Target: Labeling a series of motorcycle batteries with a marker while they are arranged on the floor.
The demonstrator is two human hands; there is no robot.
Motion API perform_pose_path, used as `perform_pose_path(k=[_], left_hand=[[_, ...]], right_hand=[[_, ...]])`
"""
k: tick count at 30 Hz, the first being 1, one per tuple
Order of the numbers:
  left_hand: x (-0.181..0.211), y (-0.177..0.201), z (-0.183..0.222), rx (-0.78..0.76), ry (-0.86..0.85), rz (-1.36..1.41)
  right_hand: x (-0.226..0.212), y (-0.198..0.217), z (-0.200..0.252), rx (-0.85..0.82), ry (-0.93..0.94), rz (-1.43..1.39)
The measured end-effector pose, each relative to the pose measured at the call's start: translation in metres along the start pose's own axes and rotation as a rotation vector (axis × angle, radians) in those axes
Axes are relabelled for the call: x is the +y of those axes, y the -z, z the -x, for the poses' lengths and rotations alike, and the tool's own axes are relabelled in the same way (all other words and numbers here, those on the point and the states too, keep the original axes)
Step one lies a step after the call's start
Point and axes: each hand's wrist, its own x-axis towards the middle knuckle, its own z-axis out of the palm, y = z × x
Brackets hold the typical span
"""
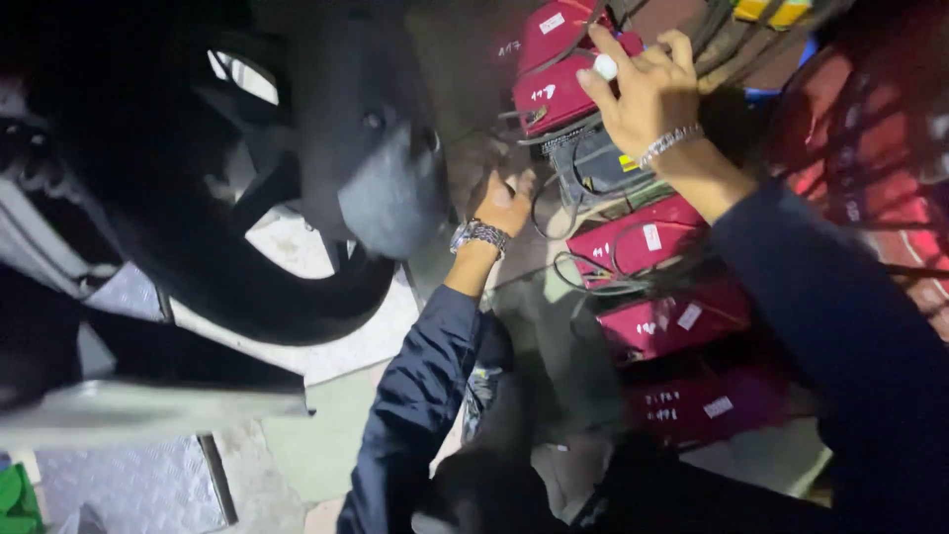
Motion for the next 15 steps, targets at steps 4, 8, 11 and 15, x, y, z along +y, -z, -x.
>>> perform_pose_path(k=[4,8,11,15], left_hand=[[-0.013,-0.005,-0.056,0.325,-0.043,0.058],[-0.002,0.003,-0.078,0.481,-0.214,0.144],[-0.007,-0.014,-0.088,0.363,-0.281,0.485],[-0.008,-0.015,-0.09,0.338,-0.118,0.432]], right_hand=[[-0.005,0.006,-0.018,-0.157,-0.105,-0.12],[0.003,-0.028,-0.016,0.123,-0.046,-0.259],[0.003,-0.048,-0.012,0.081,-0.127,-0.479],[0.002,-0.076,0.0,0.004,-0.466,-0.729]])
